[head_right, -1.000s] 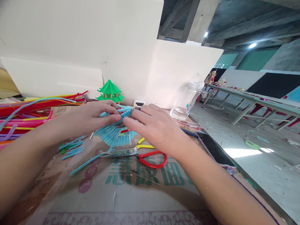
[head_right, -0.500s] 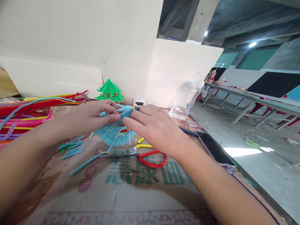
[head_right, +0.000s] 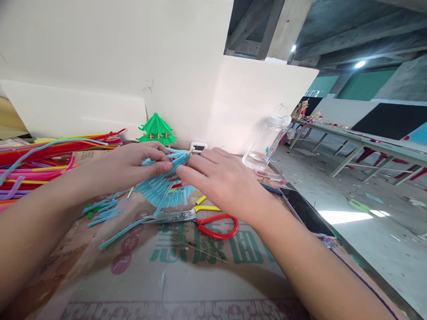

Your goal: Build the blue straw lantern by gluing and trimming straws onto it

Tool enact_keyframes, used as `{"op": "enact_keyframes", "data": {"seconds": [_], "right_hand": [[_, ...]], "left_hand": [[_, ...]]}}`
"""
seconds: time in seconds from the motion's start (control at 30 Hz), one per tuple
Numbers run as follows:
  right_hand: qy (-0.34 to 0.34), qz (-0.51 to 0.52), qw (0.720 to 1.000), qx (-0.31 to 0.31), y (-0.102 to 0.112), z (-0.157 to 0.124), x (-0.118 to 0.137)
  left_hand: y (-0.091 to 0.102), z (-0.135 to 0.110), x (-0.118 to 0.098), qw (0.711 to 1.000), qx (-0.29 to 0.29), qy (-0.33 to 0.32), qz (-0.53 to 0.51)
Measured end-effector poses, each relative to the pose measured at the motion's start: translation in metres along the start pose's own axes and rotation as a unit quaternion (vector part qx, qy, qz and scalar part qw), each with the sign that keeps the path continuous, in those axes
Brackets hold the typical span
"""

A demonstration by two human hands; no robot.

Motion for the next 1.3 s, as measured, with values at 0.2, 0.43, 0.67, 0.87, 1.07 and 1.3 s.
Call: {"op": "enact_keyframes", "data": {"seconds": [0.2, 0.43, 0.67, 0.87, 1.07, 1.3], "right_hand": [[0.009, -0.023, 1.0, 0.007, -0.0002, 0.0012, 0.0033], [0.008, -0.008, 1.0, 0.006, 0.0009, 0.0035, 0.0044], [0.01, -0.002, 1.0, 0.009, -0.001, 0.002, 0.0048], [-0.018, 0.029, 0.999, -0.009, 0.0059, 0.0011, -0.0006], [0.002, 0.006, 1.0, 0.006, 0.0019, 0.0005, -0.0004], [0.007, -0.007, 1.0, 0.002, 0.0, 0.0013, 0.002]], "left_hand": [[0.0, 0.0009, -0.0032, 1.0, 0.0, -0.011, 0.004], [0.0011, 0.0005, -0.0063, 1.0, 0.001, -0.016, 0.008], [0.0001, 0.0005, -0.006, 1.0, 0.0, -0.02, 0.008], [0.001, -0.0008, -0.0007, 1.0, -0.005, -0.012, -0.005], [0.0003, -0.0003, 0.0012, 1.0, 0.003, -0.007, -0.003], [0.0008, -0.0006, -0.0019, 1.0, -0.003, -0.012, 0.013]]}}
Point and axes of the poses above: each hand's wrist, its own z-axis towards the middle knuckle, its own y-axis out of the back of the hand, x = y × z, the point moved 6 cm from there along z, towards the middle knuckle, and after that the axes turned 7 degrees about -x, right-handed, at the moved point
